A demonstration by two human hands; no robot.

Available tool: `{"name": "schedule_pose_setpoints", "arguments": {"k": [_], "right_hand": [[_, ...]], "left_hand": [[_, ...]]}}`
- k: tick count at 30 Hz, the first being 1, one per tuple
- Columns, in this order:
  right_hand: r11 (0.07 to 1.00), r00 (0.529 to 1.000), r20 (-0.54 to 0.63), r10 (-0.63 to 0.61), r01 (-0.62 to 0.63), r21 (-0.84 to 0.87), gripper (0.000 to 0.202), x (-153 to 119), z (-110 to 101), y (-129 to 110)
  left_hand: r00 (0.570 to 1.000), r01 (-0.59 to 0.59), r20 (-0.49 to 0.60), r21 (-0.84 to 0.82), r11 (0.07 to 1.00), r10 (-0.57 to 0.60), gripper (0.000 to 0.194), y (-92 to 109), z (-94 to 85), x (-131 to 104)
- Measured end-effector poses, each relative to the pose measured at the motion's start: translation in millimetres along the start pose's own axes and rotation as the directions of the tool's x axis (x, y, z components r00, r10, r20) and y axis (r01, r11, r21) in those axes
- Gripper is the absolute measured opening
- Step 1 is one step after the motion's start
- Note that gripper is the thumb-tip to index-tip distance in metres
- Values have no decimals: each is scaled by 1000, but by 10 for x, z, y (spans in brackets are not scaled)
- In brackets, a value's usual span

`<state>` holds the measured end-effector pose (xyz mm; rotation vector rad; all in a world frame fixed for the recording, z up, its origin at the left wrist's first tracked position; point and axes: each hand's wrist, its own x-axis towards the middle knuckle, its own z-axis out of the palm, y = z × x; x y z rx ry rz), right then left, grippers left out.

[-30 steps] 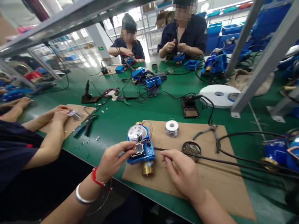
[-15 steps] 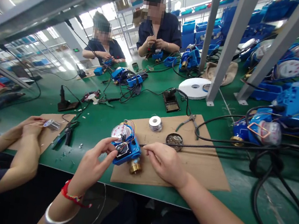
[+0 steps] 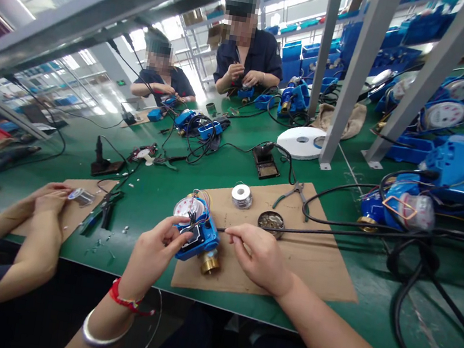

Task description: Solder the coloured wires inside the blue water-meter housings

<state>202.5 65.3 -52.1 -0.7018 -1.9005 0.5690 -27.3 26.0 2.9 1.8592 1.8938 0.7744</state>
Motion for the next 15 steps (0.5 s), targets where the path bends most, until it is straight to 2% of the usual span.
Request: {"name": "schedule_pose_setpoints", "arguments": {"k": [2,5,10,15], "right_hand": [[1000,1000,1,-7,7,-1,22,0,1,0],[1000,1000,-1,-13,13,-1,22,-2,0,-4],[1000,1000,-5,-8,8,-11,22,-1,-5,-11],[1000,1000,-20,-7,7,-17,20,7,-7,-21]], "left_hand": [[1000,3,-9,75,997,-2,25,16,10,14],[999,16,31,117,993,-19,34,25,7,21],[990,62,129,-50,997,-55,40,21,-15,20],[987,111,134,-157,981,-90,26,3,-6,30]]}}
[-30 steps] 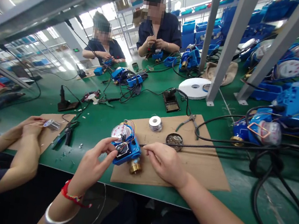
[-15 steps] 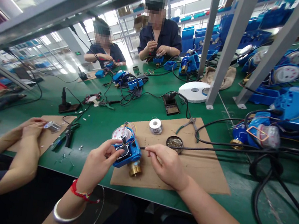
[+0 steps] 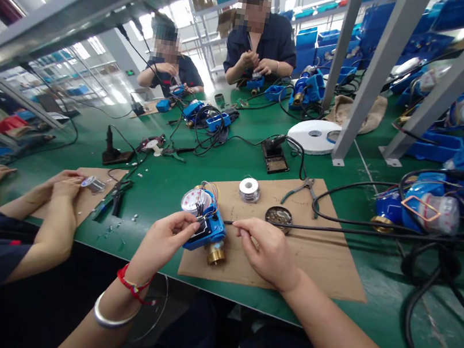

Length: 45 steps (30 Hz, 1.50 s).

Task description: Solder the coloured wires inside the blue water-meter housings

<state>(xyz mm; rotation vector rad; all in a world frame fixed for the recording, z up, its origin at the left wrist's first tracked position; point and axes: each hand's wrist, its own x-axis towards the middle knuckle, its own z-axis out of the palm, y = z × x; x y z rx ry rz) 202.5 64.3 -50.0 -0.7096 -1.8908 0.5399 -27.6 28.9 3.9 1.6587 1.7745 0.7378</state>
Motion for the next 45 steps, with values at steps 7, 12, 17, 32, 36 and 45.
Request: {"name": "schedule_pose_setpoints", "arguments": {"k": [7,12,17,32,36,45], "right_hand": [[1000,1000,-4,12,-12,-4,19,-12,5,9],[1000,1000,2,23,-23,-10,20,-14,11,23],[1000,1000,4,16,-16,-9,21,-3,14,26],[1000,1000,-12,18,-18,-18,23,-8,-3,18],[1000,1000,-17,15,-16,-20,23,-30,-6,23],[999,1000,-21,22,-22,-24,22,-14,-10,20]], "left_hand": [[997,-2,-79,81,997,8,25,-42,24,51],[993,-17,-116,136,991,33,40,-36,50,76],[990,-107,-75,164,981,120,46,-12,34,26],[977,-161,-102,228,960,188,41,54,0,-1],[905,-288,-269,187,939,330,32,-57,-135,135],[916,-354,-72,317,880,394,41,-424,-82,431]]}}
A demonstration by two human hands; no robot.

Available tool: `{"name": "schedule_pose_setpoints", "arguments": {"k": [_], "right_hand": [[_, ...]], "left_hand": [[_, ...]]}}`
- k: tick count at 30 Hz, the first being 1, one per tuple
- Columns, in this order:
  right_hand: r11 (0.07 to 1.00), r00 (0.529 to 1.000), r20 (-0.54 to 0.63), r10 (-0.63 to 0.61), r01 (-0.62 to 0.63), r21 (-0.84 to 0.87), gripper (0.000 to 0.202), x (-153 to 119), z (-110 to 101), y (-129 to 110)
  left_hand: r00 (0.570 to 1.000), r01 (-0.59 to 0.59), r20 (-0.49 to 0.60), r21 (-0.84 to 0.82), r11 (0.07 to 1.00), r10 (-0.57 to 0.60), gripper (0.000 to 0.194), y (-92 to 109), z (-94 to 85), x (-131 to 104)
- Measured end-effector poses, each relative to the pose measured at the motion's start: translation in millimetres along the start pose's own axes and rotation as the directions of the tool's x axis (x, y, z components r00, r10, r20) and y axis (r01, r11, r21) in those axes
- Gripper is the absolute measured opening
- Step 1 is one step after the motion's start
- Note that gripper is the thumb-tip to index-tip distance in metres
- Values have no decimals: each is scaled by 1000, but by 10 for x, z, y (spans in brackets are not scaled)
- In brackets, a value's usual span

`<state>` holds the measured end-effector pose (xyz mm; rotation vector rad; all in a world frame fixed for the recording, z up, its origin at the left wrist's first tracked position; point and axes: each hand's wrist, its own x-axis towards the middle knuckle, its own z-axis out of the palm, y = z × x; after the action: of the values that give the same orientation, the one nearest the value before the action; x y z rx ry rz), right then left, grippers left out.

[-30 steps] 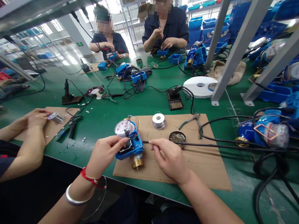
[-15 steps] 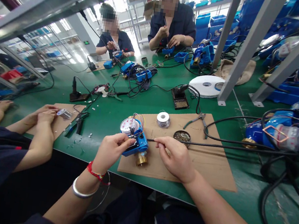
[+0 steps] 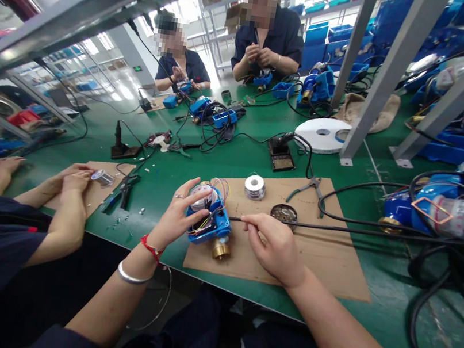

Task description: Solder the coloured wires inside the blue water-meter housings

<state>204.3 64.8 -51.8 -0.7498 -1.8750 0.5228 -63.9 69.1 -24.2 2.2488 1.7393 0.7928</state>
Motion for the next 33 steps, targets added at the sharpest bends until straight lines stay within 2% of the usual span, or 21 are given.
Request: {"name": "schedule_pose_setpoints", "arguments": {"k": [5,9,13,16,19,23,30,33], "right_hand": [[1000,1000,6,0,0,5,22,16,4,-11],[1000,1000,11,-8,8,1,22,16,6,-8],[1000,1000,-1,10,-10,-7,22,14,15,28],[999,1000,7,25,-25,-22,21,6,25,57],[999,999,25,20,-20,-34,21,-4,32,61],[999,1000,16,4,-3,-33,22,-1,33,41],[1000,1000,21,3,-2,-24,22,-2,17,37],[1000,1000,18,-2,3,-19,22,-1,17,32]], "left_hand": [[995,-73,56,-68,995,77,35,78,-45,11],[987,-151,35,-114,982,156,35,96,-57,5],[992,-119,-51,-120,986,114,42,149,-21,-53],[993,-36,-119,-91,995,25,43,179,-3,-79],[998,0,-69,-76,997,-5,38,176,3,-68],[999,-47,4,-39,998,47,27,160,7,-30],[999,-15,-39,-34,999,13,9,204,61,-2],[997,-30,-72,16,999,31,6,255,87,-22]]}}
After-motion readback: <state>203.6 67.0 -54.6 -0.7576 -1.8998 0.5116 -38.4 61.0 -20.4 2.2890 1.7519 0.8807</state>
